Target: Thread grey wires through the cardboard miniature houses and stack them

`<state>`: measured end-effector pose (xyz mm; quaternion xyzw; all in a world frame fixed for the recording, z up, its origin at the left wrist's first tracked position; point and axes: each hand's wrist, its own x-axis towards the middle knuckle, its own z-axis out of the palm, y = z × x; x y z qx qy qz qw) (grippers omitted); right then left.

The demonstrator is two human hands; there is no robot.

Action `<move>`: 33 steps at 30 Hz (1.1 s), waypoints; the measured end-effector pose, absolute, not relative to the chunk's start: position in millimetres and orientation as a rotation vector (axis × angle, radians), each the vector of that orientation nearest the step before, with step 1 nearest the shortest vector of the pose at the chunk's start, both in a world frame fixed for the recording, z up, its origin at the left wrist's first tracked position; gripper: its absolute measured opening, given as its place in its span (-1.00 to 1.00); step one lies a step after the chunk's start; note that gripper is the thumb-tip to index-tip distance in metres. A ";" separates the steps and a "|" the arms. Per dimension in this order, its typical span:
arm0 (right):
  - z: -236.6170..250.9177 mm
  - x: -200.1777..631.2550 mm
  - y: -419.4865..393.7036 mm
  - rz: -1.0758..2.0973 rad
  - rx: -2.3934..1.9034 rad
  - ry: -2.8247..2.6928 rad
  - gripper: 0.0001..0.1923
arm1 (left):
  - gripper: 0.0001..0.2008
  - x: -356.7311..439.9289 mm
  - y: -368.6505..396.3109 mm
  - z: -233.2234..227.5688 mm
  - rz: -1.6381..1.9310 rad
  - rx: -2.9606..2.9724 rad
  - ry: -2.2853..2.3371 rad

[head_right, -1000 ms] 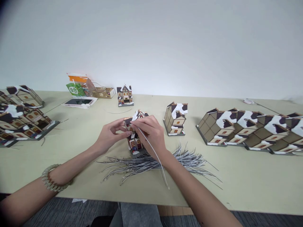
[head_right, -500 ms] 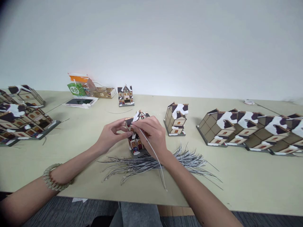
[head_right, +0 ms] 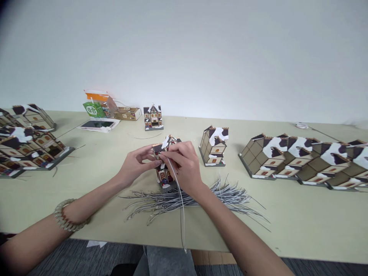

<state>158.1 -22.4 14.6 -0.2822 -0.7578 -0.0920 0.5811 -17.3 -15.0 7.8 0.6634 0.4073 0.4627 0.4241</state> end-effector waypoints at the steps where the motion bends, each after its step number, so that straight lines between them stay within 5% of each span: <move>1: 14.4 158.1 -22.2 -0.223 -0.651 -1.778 -0.88 | -0.51 -17.5 -14.8 7.5 1.158 1.660 1.020; 33: 13.4 158.4 -23.5 -0.407 -0.671 -1.758 -0.83 | -0.44 -17.1 -14.9 4.9 1.309 1.694 1.005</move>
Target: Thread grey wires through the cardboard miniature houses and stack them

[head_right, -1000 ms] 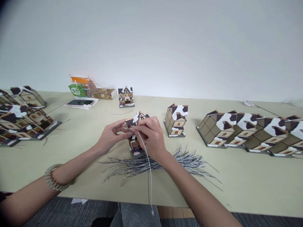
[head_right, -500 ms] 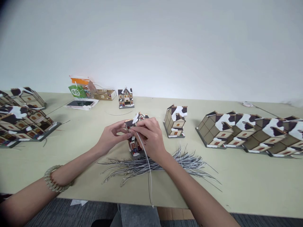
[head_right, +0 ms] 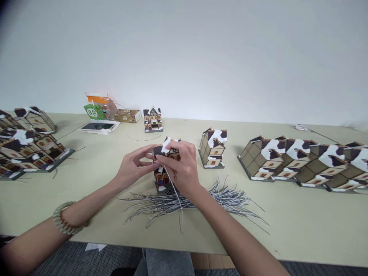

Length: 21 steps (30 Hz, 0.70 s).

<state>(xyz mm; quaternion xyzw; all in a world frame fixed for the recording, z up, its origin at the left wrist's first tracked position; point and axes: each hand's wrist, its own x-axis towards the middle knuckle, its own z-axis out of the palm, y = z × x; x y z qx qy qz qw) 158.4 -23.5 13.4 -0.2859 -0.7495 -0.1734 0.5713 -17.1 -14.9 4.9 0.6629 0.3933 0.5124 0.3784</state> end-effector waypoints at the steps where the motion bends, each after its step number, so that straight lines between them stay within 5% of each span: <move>1: 13.0 158.3 -23.5 -0.417 -0.689 -1.748 -0.83 | -0.44 -17.5 -14.8 4.9 1.309 1.701 0.998; 12: 7.9 157.8 -15.3 -0.323 -0.715 -1.852 -0.88 | -0.41 -19.7 -16.1 2.6 1.255 2.121 0.941; 18: 4.1 156.1 -15.3 -0.351 -0.688 -1.813 -0.88 | -0.24 -19.3 -23.9 8.8 1.589 2.800 0.813; 21: 2.6 156.6 -15.8 -0.331 -0.691 -1.813 -0.83 | -0.41 -16.2 -27.4 11.7 1.815 3.010 0.696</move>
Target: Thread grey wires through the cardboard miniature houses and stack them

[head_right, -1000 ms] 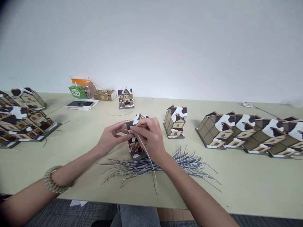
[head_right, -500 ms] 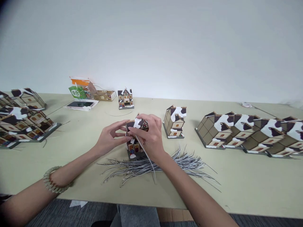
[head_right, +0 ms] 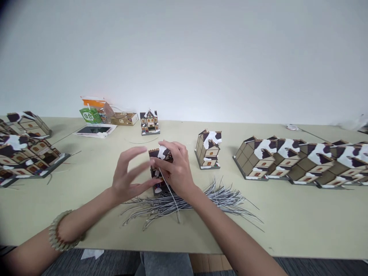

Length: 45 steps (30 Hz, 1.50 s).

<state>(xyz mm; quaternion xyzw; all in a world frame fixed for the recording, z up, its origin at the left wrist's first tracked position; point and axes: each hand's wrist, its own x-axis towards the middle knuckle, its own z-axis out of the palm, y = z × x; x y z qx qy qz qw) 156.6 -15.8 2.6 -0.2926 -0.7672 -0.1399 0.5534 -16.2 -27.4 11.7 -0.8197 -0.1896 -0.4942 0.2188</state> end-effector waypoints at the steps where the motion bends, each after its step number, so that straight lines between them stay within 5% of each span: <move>1: 2.5 156.8 -16.0 -0.323 -0.691 -1.818 -0.81 | -0.51 -14.5 -28.1 10.9 -1.342 -2.223 -0.471; 7: 3.2 156.4 -17.7 -0.300 -0.690 -1.823 -0.77 | -0.83 -4.1 -26.7 3.2 -1.420 -2.187 -0.394; 17: 3.2 157.9 -18.0 -0.277 -0.671 -1.846 -0.78 | -0.81 -2.1 -22.9 8.4 -1.409 -2.198 -0.467; 32: 14.3 161.2 -19.9 -0.208 -0.727 -1.971 -0.54 | -0.88 -9.7 -9.2 7.8 -1.668 -2.343 -0.791; 45: 17.3 158.4 -22.1 -0.199 -0.439 -1.788 -0.81 | -0.90 -16.1 1.5 3.0 -1.691 -2.400 -0.860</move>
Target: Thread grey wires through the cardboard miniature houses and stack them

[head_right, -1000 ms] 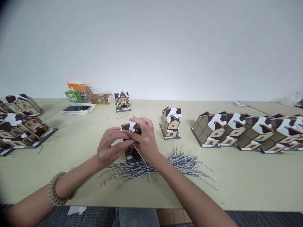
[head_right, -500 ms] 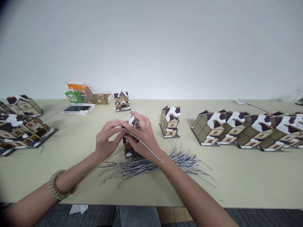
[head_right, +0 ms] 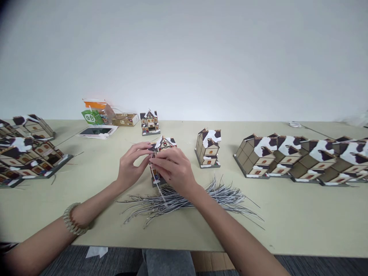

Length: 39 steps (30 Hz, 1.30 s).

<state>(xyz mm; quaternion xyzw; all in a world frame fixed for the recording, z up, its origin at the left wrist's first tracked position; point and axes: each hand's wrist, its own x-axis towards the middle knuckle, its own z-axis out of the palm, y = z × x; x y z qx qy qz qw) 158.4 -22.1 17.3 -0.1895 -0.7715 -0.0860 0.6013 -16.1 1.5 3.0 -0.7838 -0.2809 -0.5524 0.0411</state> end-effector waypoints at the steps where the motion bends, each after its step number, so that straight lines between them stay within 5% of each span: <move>1: 17.2 157.3 -23.5 -0.180 -0.434 -1.781 -0.82 | -0.90 -15.7 1.0 3.2 -1.685 -2.396 -0.858; 39: 15.0 151.0 -27.3 -0.197 -0.519 -1.716 -0.88 | -0.81 -13.3 -5.0 5.2 -1.617 -2.369 -0.702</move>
